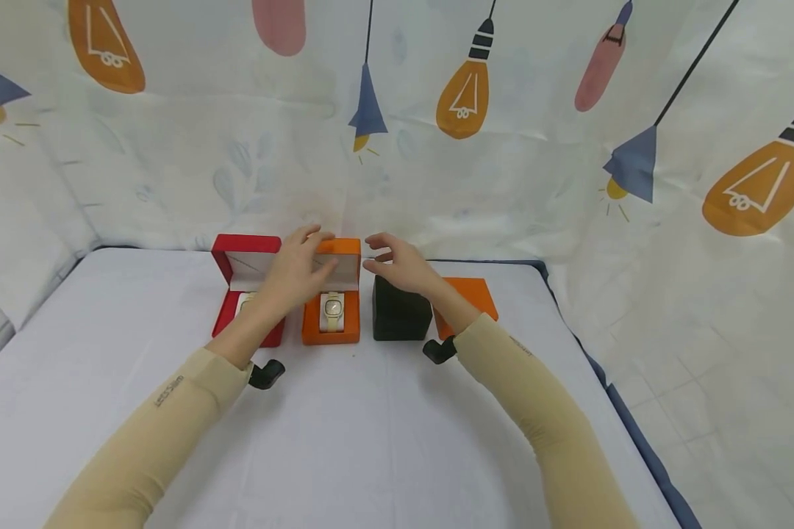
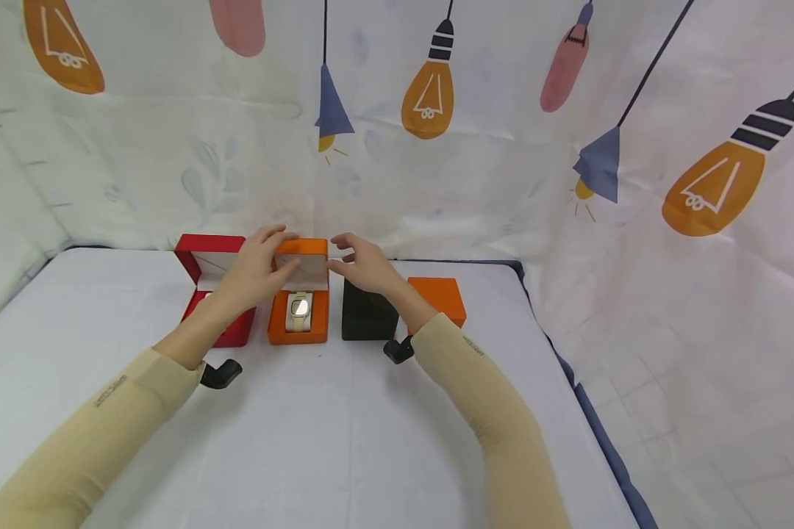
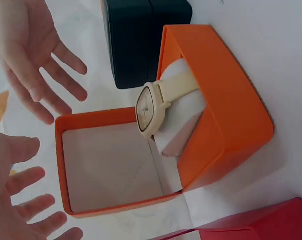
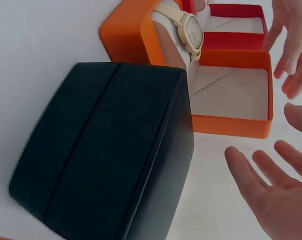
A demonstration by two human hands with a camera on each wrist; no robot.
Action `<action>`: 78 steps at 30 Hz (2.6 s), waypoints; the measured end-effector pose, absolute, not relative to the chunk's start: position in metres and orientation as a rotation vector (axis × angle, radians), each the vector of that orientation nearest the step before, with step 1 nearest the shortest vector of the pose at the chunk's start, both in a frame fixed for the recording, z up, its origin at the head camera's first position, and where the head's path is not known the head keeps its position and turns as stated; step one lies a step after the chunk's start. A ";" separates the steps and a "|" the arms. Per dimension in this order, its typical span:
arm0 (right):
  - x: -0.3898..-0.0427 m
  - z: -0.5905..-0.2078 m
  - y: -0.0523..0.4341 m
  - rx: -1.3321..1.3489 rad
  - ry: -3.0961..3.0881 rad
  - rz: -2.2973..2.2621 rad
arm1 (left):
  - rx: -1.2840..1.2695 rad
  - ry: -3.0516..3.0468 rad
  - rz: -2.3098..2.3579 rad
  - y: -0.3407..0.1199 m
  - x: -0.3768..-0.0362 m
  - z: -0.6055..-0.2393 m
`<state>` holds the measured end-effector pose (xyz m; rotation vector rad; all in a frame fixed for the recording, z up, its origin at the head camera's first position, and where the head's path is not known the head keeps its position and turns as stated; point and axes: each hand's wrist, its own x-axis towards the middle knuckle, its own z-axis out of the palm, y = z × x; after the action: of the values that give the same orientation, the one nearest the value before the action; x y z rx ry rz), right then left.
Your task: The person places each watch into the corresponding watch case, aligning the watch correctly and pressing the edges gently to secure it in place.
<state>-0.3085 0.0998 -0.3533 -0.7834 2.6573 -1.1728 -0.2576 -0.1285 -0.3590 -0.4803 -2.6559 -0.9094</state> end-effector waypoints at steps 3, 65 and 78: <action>-0.316 -0.355 0.095 -0.707 2.617 -1.262 | -0.467 -2.688 -0.898 -0.130 -0.263 -0.361; -0.302 -0.369 0.069 -0.765 2.469 -1.320 | -0.447 -2.887 -0.979 -0.147 -0.260 -0.364; -0.287 -0.375 0.066 -0.755 2.570 -1.317 | -0.426 -2.836 -0.929 -0.144 -0.248 -0.371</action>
<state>-0.2867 0.0665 -0.3747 -0.7554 2.5697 -1.3173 -0.2481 -0.1443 -0.3706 -0.4259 -2.8360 -0.9286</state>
